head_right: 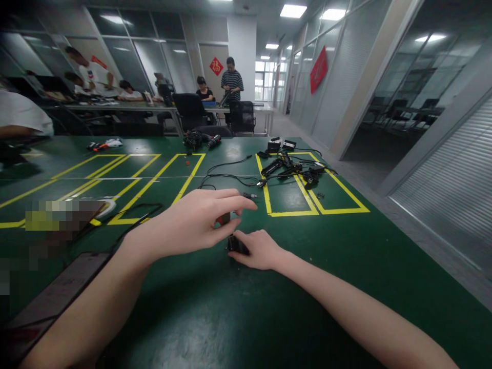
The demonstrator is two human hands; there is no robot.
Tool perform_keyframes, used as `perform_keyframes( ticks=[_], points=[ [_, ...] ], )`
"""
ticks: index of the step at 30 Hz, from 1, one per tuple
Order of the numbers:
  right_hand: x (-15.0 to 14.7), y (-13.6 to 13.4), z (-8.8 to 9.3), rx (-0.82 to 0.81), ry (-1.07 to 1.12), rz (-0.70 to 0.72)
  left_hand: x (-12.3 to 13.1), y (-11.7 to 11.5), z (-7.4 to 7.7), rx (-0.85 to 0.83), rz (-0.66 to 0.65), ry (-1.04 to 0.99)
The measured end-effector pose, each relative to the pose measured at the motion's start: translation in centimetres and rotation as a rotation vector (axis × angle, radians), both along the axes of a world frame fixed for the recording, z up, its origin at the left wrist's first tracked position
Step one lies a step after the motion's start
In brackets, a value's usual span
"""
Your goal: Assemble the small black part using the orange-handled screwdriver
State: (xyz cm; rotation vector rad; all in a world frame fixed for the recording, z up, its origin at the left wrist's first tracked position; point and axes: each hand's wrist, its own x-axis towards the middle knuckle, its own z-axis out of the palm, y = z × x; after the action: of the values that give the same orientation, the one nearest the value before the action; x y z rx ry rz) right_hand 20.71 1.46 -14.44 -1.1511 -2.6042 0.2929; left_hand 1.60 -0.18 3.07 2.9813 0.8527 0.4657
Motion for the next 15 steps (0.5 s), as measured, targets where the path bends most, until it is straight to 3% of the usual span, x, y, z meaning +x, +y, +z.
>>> perform_keyframes(
  ticks=[15],
  points=[
    [-0.07, -0.12, 0.28, -0.015, -0.006, -0.025, -0.25, 0.18, 0.00, -0.002, -0.013, 0.000]
  ],
)
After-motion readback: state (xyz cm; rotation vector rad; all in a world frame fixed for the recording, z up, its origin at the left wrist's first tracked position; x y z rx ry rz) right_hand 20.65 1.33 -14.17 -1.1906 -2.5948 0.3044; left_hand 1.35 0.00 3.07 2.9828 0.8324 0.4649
